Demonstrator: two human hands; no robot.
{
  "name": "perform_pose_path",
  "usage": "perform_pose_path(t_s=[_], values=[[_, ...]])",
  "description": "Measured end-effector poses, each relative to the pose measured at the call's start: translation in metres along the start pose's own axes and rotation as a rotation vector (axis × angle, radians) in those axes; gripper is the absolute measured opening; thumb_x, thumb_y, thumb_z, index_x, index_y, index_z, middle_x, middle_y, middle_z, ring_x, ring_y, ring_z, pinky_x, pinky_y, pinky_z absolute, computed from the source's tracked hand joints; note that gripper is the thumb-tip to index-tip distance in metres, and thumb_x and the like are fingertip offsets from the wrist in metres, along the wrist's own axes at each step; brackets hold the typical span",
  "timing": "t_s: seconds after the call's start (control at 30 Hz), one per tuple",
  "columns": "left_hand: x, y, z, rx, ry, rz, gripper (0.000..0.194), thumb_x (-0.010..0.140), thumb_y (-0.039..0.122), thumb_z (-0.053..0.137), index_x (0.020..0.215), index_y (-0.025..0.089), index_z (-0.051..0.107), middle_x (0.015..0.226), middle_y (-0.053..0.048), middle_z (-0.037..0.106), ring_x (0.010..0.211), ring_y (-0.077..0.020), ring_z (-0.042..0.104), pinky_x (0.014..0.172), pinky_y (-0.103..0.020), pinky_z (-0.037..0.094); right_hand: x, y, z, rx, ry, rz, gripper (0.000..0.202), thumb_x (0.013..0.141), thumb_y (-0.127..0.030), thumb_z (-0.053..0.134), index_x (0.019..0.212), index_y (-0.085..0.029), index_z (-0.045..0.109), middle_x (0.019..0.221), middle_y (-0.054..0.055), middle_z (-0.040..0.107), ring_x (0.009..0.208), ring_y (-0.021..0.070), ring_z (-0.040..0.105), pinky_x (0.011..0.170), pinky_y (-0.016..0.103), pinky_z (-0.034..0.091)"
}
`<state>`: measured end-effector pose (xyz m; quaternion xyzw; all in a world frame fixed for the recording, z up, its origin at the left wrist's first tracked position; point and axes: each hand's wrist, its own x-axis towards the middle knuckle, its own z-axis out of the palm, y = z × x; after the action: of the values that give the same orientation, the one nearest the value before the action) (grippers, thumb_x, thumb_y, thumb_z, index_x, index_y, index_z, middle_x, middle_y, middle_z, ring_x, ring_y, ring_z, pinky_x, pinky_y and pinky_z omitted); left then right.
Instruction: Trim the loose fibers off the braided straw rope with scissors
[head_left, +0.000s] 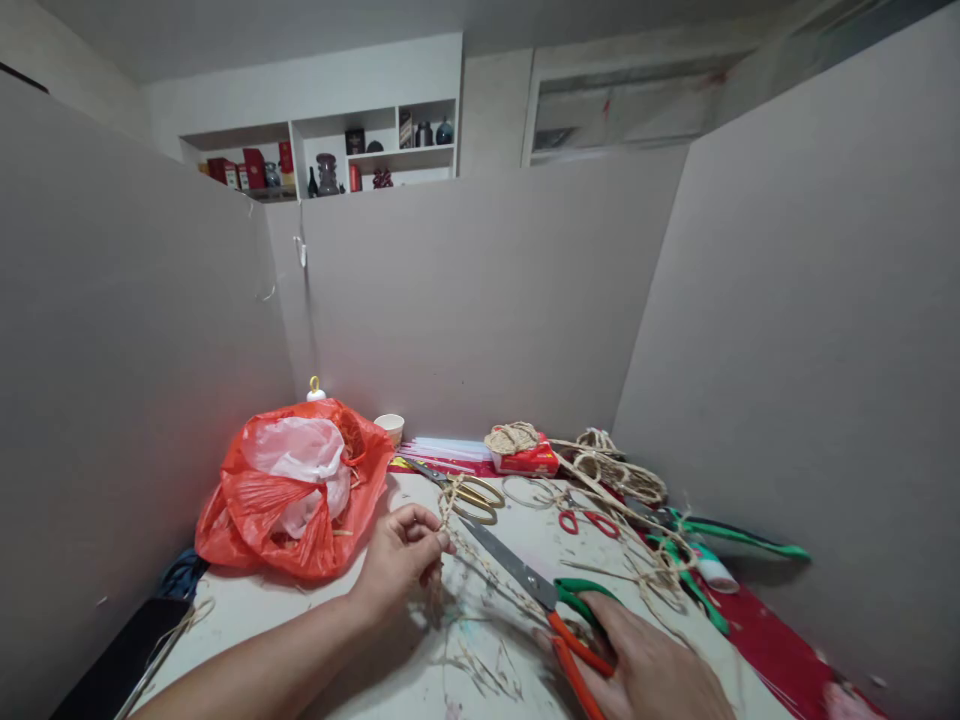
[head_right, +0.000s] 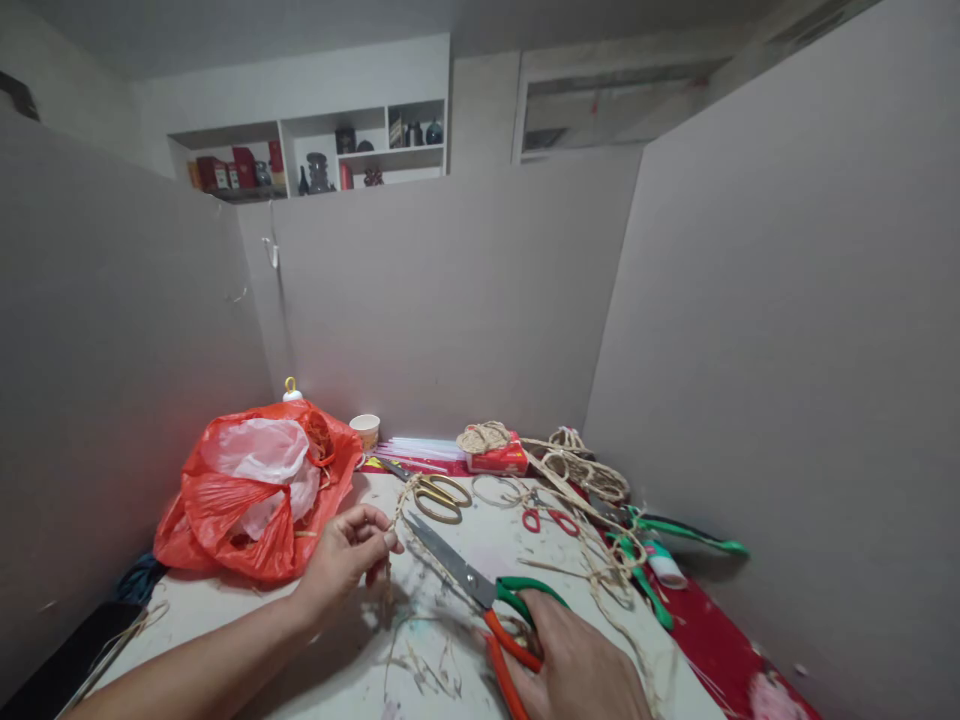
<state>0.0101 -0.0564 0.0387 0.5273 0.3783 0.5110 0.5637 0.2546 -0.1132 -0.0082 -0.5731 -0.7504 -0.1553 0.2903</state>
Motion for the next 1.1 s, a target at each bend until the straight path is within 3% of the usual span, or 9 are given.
perform_pose_path(t_s=[0.2,0.37,0.6,0.9,1.1], values=[[-0.003,0.0,0.0,0.031,0.005,0.013,0.033,0.063,0.039,0.075,0.08,0.013,0.065,0.062,-0.001,0.064,0.038,-0.0038,0.04,0.039,-0.019,0.029,0.0,-0.001,-0.006,-0.045,-0.017,0.0,0.033,0.079,-0.053,0.053,0.088,-0.022,0.057,0.064,0.001,0.065,0.057,0.0204,0.063,0.05,0.029,0.042],[-0.003,0.0,0.0,0.181,0.062,0.143,0.016,0.066,0.029,0.074,0.074,0.016,0.069,0.068,-0.002,0.065,0.059,-0.01,0.052,0.056,-0.021,0.039,-0.001,-0.004,-0.007,-0.043,-0.046,-0.042,0.03,0.081,-0.049,0.052,0.089,-0.021,0.055,0.073,0.002,0.065,0.065,0.0191,0.063,0.055,0.028,0.04],[-0.009,0.006,0.003,0.415,0.172,0.268,0.003,0.067,0.021,0.069,0.066,0.018,0.069,0.067,-0.001,0.065,0.062,-0.0119,0.05,0.06,-0.023,0.038,0.001,-0.011,-0.006,-0.079,-0.053,-0.072,0.028,0.075,-0.044,0.055,0.086,-0.019,0.052,0.073,0.004,0.059,0.068,0.0208,0.057,0.061,0.03,0.037],[-0.011,-0.002,0.006,0.218,0.076,0.158,0.01,0.069,0.024,0.07,0.074,0.015,0.068,0.068,-0.001,0.062,0.061,-0.0103,0.051,0.058,-0.021,0.039,0.004,-0.012,-0.01,-0.166,-0.033,-0.065,0.025,0.075,-0.042,0.053,0.085,-0.02,0.05,0.071,0.003,0.059,0.067,0.022,0.057,0.064,0.031,0.036],[-0.013,0.004,0.009,0.02,-0.018,0.012,0.025,0.063,0.026,0.076,0.083,0.015,0.067,0.071,0.0,0.062,0.059,-0.0082,0.05,0.054,-0.02,0.038,0.004,-0.009,-0.011,-0.192,-0.044,-0.041,0.02,0.075,-0.039,0.052,0.083,-0.021,0.051,0.069,0.003,0.06,0.065,0.0216,0.058,0.063,0.031,0.036]])
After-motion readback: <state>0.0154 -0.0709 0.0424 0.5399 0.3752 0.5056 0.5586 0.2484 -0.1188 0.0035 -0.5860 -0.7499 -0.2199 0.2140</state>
